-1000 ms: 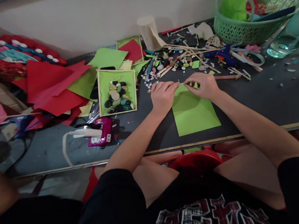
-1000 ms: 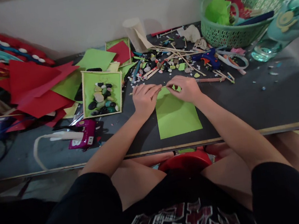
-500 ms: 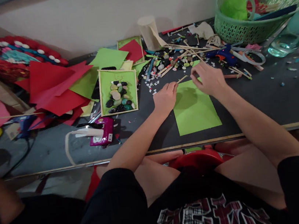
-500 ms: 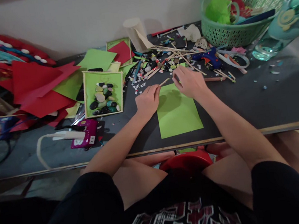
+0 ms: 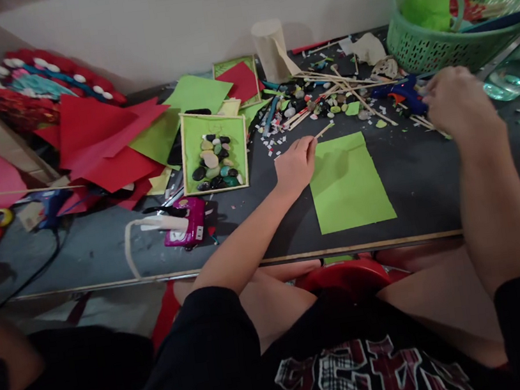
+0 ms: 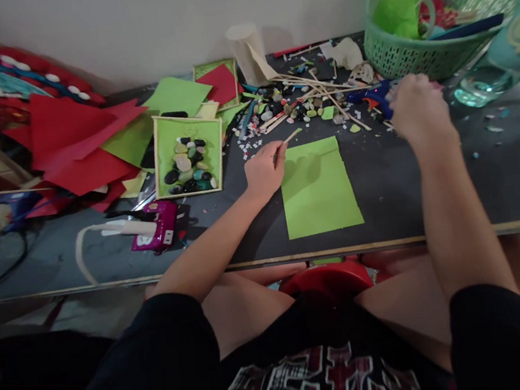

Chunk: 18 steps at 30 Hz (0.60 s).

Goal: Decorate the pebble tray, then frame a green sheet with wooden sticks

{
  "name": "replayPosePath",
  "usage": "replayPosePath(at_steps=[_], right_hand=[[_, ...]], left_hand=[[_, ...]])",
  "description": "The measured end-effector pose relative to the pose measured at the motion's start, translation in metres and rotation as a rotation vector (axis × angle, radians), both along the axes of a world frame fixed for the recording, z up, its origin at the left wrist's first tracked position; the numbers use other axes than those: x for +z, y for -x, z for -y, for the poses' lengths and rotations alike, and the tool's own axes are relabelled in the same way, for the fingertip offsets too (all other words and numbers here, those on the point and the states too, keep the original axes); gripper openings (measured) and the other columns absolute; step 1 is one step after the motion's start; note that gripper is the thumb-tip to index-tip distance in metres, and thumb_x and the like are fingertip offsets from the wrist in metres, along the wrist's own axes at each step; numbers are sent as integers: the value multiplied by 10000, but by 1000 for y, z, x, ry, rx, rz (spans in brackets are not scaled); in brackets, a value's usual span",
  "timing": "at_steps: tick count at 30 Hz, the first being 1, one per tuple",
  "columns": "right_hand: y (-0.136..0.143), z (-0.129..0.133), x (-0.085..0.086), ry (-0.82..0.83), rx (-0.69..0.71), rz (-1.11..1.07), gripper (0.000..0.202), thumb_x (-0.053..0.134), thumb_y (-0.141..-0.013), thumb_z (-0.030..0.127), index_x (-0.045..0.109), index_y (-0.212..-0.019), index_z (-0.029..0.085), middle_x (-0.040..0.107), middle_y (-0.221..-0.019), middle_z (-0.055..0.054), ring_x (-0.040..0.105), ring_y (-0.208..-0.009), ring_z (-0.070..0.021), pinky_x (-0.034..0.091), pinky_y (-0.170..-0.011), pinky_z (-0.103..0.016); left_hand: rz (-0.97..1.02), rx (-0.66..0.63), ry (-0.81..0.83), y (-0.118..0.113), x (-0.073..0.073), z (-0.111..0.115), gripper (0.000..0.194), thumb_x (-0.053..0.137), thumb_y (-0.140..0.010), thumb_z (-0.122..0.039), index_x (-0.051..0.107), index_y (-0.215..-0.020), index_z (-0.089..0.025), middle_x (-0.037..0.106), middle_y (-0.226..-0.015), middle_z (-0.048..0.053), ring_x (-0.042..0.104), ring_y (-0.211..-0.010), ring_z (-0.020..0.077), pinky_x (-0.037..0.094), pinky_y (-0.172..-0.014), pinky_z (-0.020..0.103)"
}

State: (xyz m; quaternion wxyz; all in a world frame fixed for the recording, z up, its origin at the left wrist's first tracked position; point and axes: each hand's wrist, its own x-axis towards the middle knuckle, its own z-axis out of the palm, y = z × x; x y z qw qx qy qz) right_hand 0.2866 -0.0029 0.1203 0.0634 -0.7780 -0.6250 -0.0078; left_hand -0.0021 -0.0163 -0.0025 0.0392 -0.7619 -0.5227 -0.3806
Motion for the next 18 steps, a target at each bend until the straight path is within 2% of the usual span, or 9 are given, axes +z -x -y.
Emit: replayPosePath(at_steps=[1, 3, 6, 8, 10, 12, 14, 16, 18], right_hand=[[-8, -1, 0, -81, -46, -12, 376, 590, -971, 194, 626, -1316, 49, 581, -1416, -281, 564, -1344, -352, 448, -1068, -423], [-20, -7, -3, -136, -90, -3, 373, 598, -973, 216, 649, -1311, 65, 623, -1373, -262, 559, -1350, -317, 437, -1078, -399], [-26, -19, -15, -205, -96, -6, 393, 559, -970, 184, 648, -1331, 56, 649, -1349, -258, 571, -1340, -305, 439, -1084, -394], [-21, -29, -24, -205, -118, -11, 409, 536, -995, 243, 652, -1318, 21, 641, -1351, -276, 577, -1332, -330, 440, -1070, -401], [-14, -40, -30, -128, -130, -3, 453, 521, -1019, 314, 666, -1307, -3, 629, -1360, -302, 580, -1329, -355, 426, -1051, -413], [-7, -51, -32, 27, -104, 10, 537, 500, -1036, 395, 671, -1301, -40, 629, -1350, -333, 575, -1335, -382, 401, -1032, -426], [-5, -61, -31, 163, -75, 48, 646, 496, -1038, 444, 619, -1332, -118, 585, -1380, -378, 547, -1363, -406, 381, -1014, -427], [-8, -69, -27, 255, -60, 74, 672, 488, -1048, 414, 557, -1365, -174, 531, -1423, -405, 524, -1387, -412, 376, -990, -416], [-13, -71, -20, 260, 21, 89, 639, 491, -1051, 361, 572, -1314, -216, 554, -1367, -434, 581, -1322, -416, 397, -916, -416]], left_hand=[[-1, -13, 0, 0, 1, 1, 510, 306, -1106, -470, 736, -1111, -197, 784, -949, 80, 708, -721, 153, 361, -531, 251], [-11, -37, -3, 0, 4, 3, 511, 290, -1111, -462, 726, -1202, -211, 776, -929, 78, 688, -677, 141, 343, -514, 246], [-10, -57, -11, -1, 6, 5, 505, 288, -1112, -453, 711, -1259, -220, 772, -931, 77, 669, -658, 128, 355, -515, 237], [11, -56, -27, -1, 7, 6, 510, 272, -1114, -446, 705, -1243, -208, 776, -971, 81, 688, -704, 133, 393, -538, 235], [38, -50, -47, -1, 7, 6, 525, 235, -1116, -433, 686, -1228, -187, 777, -1022, 93, 718, -792, 148, 454, -594, 237], [66, -51, -49, -1, 8, 7, 537, 195, -1118, -421, 653, -1236, -165, 770, -1047, 117, 731, -902, 179, 520, -701, 261], [94, -56, -31, 0, 8, 7, 539, 174, -1117, -415, 618, -1258, -145, 757, -1063, 149, 723, -1002, 211, 552, -823, 304], [110, -56, -14, 0, 8, 8, 531, 173, -1116, -410, 601, -1269, -137, 749, -1066, 161, 715, -1044, 222, 555, -876, 322], [119, -53, -16, -1, 7, 8, 527, 173, -1116, -408, 600, -1274, -142, 752, -1054, 147, 721, -1041, 205, 552, -871, 300]])
